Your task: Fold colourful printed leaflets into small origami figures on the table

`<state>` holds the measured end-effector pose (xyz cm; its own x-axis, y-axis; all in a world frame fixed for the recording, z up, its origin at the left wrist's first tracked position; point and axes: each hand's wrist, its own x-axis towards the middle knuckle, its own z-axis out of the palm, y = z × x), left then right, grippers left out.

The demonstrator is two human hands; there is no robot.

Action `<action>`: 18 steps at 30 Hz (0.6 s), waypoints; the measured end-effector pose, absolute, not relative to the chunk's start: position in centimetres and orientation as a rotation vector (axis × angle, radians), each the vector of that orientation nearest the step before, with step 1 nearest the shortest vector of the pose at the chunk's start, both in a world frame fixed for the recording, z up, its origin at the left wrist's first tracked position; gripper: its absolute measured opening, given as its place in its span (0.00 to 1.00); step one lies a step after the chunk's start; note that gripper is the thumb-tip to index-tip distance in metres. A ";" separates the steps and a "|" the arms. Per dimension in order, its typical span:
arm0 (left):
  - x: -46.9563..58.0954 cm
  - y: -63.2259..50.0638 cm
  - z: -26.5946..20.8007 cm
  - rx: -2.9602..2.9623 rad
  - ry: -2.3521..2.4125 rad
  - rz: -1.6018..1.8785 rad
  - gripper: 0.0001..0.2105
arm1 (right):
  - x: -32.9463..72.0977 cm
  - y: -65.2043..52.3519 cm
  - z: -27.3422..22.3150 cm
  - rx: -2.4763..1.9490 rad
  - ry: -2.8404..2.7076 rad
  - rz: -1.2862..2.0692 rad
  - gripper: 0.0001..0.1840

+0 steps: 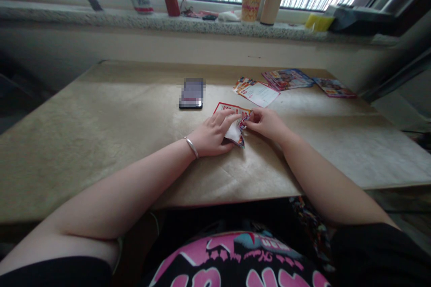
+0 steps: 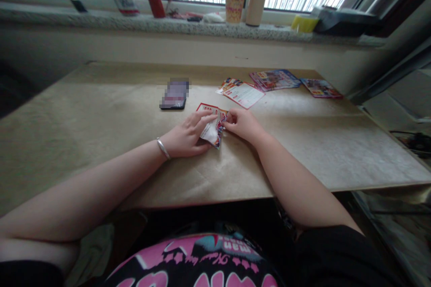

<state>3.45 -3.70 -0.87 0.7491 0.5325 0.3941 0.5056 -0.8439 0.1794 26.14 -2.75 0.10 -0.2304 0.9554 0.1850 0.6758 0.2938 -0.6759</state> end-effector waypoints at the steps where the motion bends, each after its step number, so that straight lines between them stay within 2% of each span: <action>1: 3.4 -3.6 -1.0 2.878 0.852 0.689 0.41 | 26.0 -2.9 0.2 -1.440 -1.989 0.625 0.14; 3: 3.3 -3.3 -1.2 2.886 0.842 0.701 0.49 | 25.7 -3.1 0.3 -1.414 -1.993 0.631 0.14; 5: 3.2 -3.0 -1.3 2.908 0.821 0.708 0.52 | 25.6 -3.3 0.4 -1.381 -2.017 0.651 0.13; 18: 3.2 -3.0 -0.9 2.919 0.988 0.675 0.49 | 25.4 -3.7 0.6 -1.185 -2.217 0.486 0.08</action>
